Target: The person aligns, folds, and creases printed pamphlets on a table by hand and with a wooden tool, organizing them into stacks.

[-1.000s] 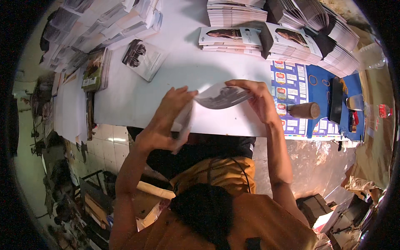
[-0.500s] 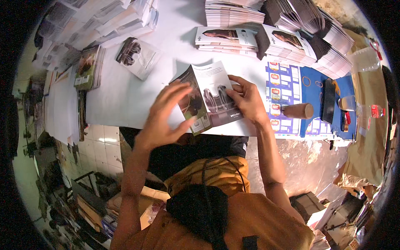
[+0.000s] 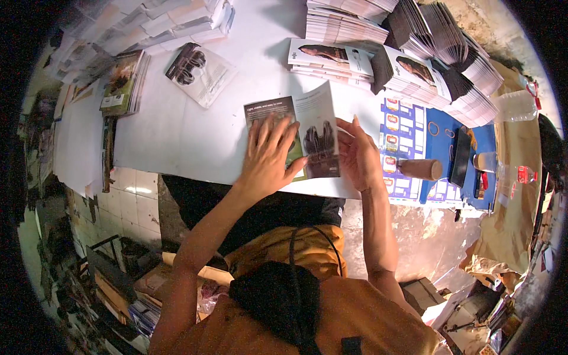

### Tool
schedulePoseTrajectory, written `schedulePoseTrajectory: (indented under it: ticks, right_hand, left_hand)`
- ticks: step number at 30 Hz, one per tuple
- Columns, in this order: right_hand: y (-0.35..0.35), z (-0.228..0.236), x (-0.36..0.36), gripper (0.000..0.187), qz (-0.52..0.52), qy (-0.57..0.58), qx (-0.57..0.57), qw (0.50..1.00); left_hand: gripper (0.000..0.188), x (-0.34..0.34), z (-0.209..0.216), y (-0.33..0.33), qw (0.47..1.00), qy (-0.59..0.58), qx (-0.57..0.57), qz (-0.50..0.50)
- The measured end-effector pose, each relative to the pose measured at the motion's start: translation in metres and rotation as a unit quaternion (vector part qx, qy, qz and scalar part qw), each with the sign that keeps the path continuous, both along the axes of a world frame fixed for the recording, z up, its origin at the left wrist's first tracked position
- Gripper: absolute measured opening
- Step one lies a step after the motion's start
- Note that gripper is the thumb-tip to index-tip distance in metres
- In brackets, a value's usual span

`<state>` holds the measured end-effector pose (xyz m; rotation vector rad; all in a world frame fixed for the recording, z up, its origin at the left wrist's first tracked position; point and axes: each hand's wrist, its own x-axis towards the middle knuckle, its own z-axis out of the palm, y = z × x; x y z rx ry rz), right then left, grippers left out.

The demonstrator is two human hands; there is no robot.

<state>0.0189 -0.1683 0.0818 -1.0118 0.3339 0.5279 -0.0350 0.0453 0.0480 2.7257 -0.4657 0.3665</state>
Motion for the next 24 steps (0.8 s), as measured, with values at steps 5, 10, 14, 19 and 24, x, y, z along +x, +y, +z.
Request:
schedulePoseTrajectory:
  ticks: [5, 10, 14, 19, 24]
  right_hand:
    - [0.039, -0.009, -0.022, 0.041, 0.099, -0.263, -0.304, 0.91]
    - [0.061, -0.013, -0.028, 0.059, 0.101, -0.471, -0.568, 0.667]
    - [0.076, -0.018, -0.034, 0.068, 0.131, -0.489, -0.625, 0.594]
    - [0.094, -0.028, -0.039, 0.066, 0.188, -0.488, -0.655, 0.545]
    - [0.093, -0.033, -0.037, 0.068, 0.183, -0.482, -0.647, 0.562]
  left_hand:
    - [0.073, -0.003, 0.0, 0.005, 0.999, 0.013, -0.017, 0.027]
    - [0.058, -0.025, -0.006, 0.032, 0.99, 0.002, -0.077, 0.114]
    - [0.048, -0.045, -0.012, 0.049, 0.986, 0.026, -0.085, 0.139]
    - [0.046, -0.048, -0.019, 0.052, 0.99, 0.016, -0.072, 0.122]
    - [0.047, -0.049, -0.017, 0.051, 0.985, 0.021, -0.115, 0.13]
